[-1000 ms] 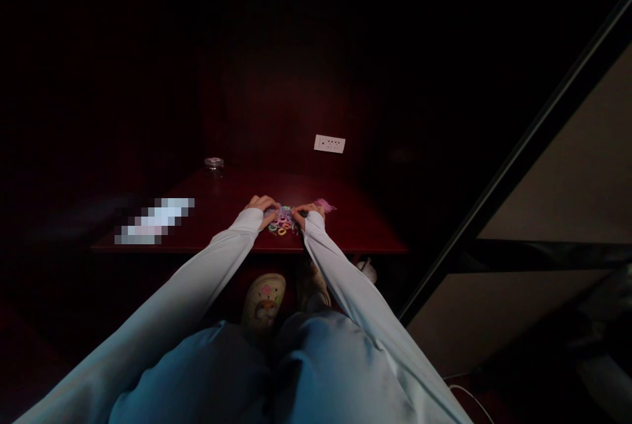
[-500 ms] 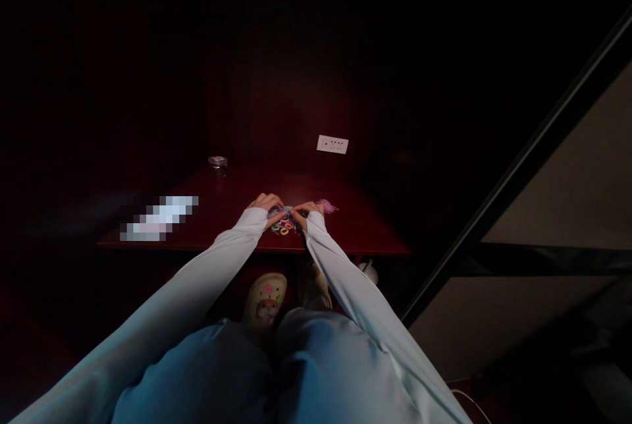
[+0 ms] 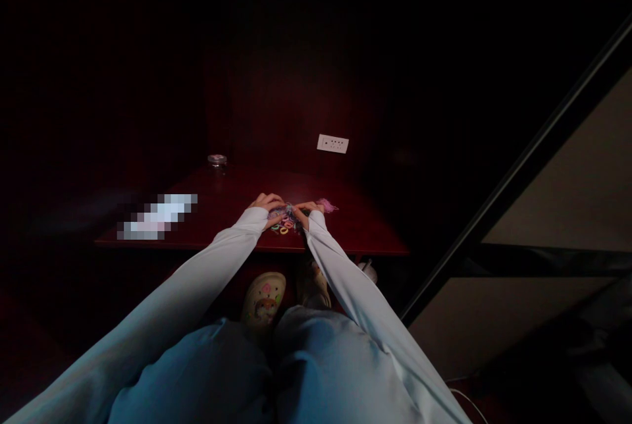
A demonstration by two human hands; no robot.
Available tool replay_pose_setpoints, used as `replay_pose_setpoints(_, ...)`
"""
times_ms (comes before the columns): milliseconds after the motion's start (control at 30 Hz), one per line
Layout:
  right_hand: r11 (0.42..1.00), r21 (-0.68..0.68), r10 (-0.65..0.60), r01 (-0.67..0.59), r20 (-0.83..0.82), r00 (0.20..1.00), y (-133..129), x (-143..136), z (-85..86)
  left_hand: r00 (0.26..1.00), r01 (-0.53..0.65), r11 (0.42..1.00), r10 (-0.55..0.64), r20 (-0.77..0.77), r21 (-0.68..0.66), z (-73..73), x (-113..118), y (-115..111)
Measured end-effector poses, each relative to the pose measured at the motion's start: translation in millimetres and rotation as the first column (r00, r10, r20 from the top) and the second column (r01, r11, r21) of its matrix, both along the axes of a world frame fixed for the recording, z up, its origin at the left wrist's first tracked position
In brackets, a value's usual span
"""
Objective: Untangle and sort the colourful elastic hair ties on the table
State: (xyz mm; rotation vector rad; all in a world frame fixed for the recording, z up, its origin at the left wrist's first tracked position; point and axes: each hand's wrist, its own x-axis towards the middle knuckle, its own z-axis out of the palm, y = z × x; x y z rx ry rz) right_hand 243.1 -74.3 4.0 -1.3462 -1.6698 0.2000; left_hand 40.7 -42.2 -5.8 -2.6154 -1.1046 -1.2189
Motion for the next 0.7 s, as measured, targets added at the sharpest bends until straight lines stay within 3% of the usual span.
replay_pose_setpoints(467, 0.998, -0.032, 0.049, -0.049, -0.022, 0.999, 2, -1, -1.9, 0.998, 0.062, 0.998, -0.062, -0.001, 0.009, -7.8, -1, 12)
replay_pose_setpoints(700, 0.997, -0.075, -0.008, 0.008, -0.002, 1.0, -7, -3, 3.9, 0.997, 0.069, 0.998, -0.068, 0.035, -0.015, -6.8, 0, 14)
